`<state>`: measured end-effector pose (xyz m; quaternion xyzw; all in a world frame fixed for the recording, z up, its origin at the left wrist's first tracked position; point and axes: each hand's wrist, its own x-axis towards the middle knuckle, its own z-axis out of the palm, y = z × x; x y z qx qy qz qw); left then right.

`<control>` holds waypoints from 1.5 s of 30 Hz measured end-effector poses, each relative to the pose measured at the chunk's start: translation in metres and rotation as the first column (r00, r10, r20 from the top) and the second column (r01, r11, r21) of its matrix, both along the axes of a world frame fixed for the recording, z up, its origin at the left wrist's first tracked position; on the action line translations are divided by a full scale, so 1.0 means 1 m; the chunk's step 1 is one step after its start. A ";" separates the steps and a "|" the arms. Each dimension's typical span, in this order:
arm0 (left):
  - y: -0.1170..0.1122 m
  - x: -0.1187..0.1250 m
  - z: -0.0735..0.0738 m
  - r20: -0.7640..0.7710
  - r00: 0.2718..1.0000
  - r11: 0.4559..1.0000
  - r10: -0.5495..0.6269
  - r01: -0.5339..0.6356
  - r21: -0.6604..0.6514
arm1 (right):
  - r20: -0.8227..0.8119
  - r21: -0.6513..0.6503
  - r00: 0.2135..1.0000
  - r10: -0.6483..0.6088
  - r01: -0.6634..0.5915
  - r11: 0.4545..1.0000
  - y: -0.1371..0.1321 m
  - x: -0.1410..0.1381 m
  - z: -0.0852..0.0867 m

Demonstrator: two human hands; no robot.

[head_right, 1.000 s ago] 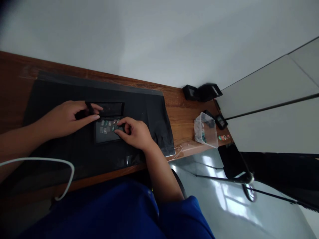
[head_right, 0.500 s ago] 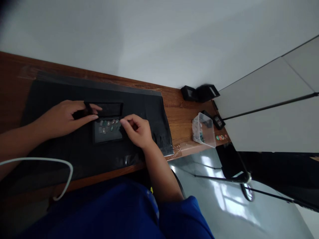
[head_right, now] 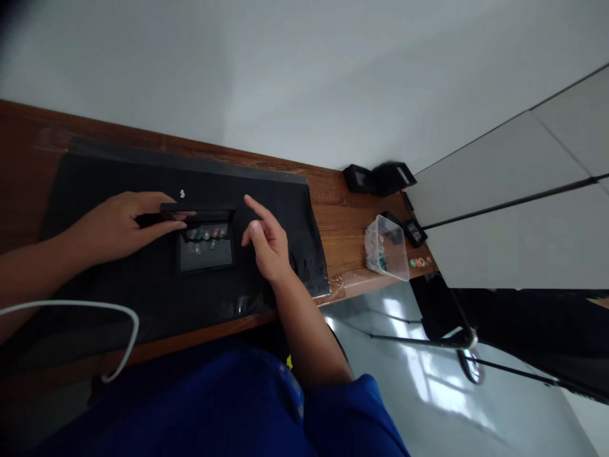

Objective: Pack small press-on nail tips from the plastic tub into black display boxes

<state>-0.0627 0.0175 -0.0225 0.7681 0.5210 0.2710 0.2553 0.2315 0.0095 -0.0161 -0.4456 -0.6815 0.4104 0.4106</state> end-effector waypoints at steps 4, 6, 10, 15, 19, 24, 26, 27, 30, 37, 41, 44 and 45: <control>-0.001 0.000 0.002 0.027 0.999 0.999 -0.037 0.036 0.034 | -0.082 -0.027 0.995 0.057 -0.059 0.998 -0.001 -0.004 0.000; -0.002 0.000 0.004 0.014 0.997 0.997 -0.081 0.081 0.009 | -0.146 -0.061 0.988 0.041 -0.051 0.997 0.000 -0.005 0.002; -0.001 -0.004 0.004 0.025 0.994 0.994 -0.108 0.108 -0.014 | -0.197 -0.123 0.975 0.107 -0.133 0.983 0.002 -0.006 0.007; 0.002 -0.011 0.004 0.072 0.987 0.983 -0.141 0.149 -0.112 | -0.208 -0.229 0.938 0.278 -0.323 0.918 0.001 -0.005 0.011; 0.003 -0.019 0.006 0.134 0.985 0.973 -0.107 0.131 -0.190 | -0.230 -0.277 0.907 0.353 -0.409 0.870 0.000 -0.003 0.013; 0.006 -0.029 0.000 0.272 0.957 0.954 -0.099 0.169 -0.246 | -0.230 -0.284 0.860 0.455 -0.507 0.814 -0.001 0.001 0.014; 0.007 -0.031 -0.004 0.306 0.948 0.952 -0.082 0.166 -0.258 | -0.212 -0.266 0.848 0.485 -0.528 0.807 -0.001 0.001 0.012; 0.007 -0.031 -0.005 0.304 0.949 0.950 -0.083 0.168 -0.263 | -0.202 -0.261 0.843 0.499 -0.537 0.802 -0.002 0.001 0.011; 0.005 -0.031 -0.005 0.185 0.974 0.956 -0.129 0.172 -0.239 | -0.151 -0.251 0.832 0.534 -0.555 0.793 -0.003 0.001 0.008; -0.004 -0.029 -0.003 -0.130 0.974 0.972 -0.187 0.164 -0.167 | 0.110 -0.141 0.813 0.572 -0.557 0.819 -0.001 0.001 0.004; -0.003 -0.028 -0.007 -0.139 0.963 0.965 -0.230 0.207 -0.158 | 0.117 -0.132 0.805 0.582 -0.568 0.813 -0.001 0.002 0.003; -0.002 -0.030 -0.012 -0.150 0.958 0.962 -0.246 0.222 -0.158 | 0.134 -0.117 0.800 0.585 -0.573 0.811 -0.003 0.001 0.004; -0.001 -0.031 -0.013 -0.155 0.956 0.962 -0.248 0.223 -0.159 | 0.144 -0.107 0.800 0.583 -0.573 0.812 -0.003 0.001 0.005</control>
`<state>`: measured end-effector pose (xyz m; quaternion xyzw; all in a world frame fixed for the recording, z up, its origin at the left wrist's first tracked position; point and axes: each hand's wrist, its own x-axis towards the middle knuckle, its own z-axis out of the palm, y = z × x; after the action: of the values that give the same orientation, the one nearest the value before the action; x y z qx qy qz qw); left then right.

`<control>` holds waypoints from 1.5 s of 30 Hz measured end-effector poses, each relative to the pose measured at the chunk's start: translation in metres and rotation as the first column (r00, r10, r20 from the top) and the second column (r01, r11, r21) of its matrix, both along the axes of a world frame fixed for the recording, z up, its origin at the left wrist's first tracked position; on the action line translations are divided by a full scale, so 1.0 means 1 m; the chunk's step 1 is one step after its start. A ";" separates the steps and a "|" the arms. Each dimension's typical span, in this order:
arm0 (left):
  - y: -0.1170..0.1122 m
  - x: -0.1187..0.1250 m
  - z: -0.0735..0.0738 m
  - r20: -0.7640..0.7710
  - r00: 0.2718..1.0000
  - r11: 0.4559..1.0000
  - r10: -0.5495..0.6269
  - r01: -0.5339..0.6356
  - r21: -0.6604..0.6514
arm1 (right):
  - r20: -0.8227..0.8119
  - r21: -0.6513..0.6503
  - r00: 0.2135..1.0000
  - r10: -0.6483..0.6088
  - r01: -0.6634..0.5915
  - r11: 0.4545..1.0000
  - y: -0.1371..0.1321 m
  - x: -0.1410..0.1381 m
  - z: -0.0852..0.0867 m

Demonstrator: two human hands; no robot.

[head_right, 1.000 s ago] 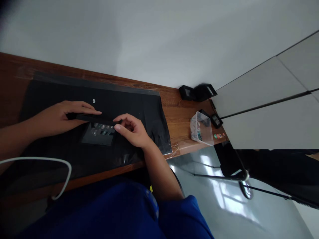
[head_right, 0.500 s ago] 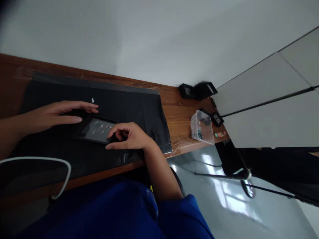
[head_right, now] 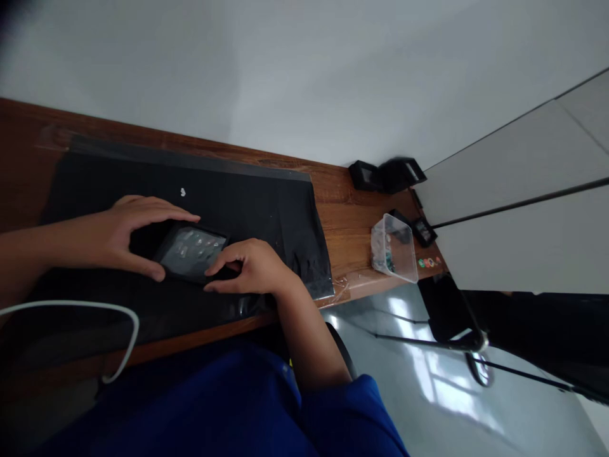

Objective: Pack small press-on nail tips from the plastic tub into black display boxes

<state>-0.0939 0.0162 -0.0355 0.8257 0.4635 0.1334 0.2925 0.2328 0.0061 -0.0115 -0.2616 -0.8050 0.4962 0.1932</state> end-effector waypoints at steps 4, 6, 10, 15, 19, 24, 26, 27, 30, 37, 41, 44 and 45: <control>-0.001 -0.002 0.000 -0.014 1.000 1.000 -0.024 0.024 -0.013 | -0.014 0.041 1.000 -0.001 0.002 0.999 -0.001 -0.001 0.000; -0.003 0.000 0.005 -0.014 0.999 0.999 -0.039 0.039 -0.018 | -0.013 0.040 1.000 -0.009 0.009 0.999 0.000 -0.001 -0.001; -0.009 0.009 0.015 -0.001 1.000 0.999 -0.025 0.024 -0.042 | 0.011 0.003 0.999 -0.039 0.039 0.999 0.000 -0.002 -0.005; -0.014 0.017 0.015 0.105 0.991 0.997 0.078 -0.076 -0.027 | 0.006 0.058 0.987 -0.160 0.159 0.986 -0.001 -0.006 -0.006; -0.020 0.022 0.018 0.195 0.965 0.985 0.173 -0.175 -0.010 | -0.092 0.260 0.925 -0.369 0.380 0.888 -0.001 -0.011 -0.001; -0.026 0.031 0.024 0.279 0.950 0.966 0.138 -0.191 0.173 | -0.225 0.386 0.840 -0.494 0.542 0.746 -0.002 -0.012 0.004; -0.028 0.034 0.023 0.302 0.943 0.966 0.141 -0.198 0.169 | -0.215 0.315 0.875 -0.434 0.483 0.817 -0.003 -0.012 0.001; -0.029 0.035 0.022 0.303 0.941 0.967 0.151 -0.204 0.153 | -0.202 0.237 0.889 -0.410 0.451 0.861 -0.003 -0.013 -0.002; -0.031 0.040 0.016 0.252 0.958 0.974 0.137 -0.177 0.142 | -0.179 -0.072 0.872 -0.456 0.451 0.890 -0.001 -0.015 -0.010; -0.034 0.046 0.015 0.175 0.980 0.961 0.091 -0.133 0.243 | -0.221 -0.540 0.811 -0.541 0.360 0.760 0.010 -0.019 -0.012; -0.034 0.048 0.018 0.192 0.976 0.962 0.101 -0.145 0.232 | -0.242 -0.624 0.807 -0.538 0.295 0.724 0.014 -0.021 -0.010; -0.034 0.051 0.019 0.193 0.974 0.969 0.120 -0.157 0.189 | -0.241 -0.619 0.807 -0.540 0.301 0.726 0.014 -0.022 -0.011; -0.034 0.052 0.019 0.192 0.973 0.972 0.131 -0.164 0.167 | -0.242 -0.619 0.804 -0.542 0.302 0.725 0.014 -0.022 -0.012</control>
<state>-0.0418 -0.0179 -0.0170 0.7966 0.4814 0.2707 0.2457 0.2110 0.0202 -0.0235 -0.3770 -0.4842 0.6906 0.3827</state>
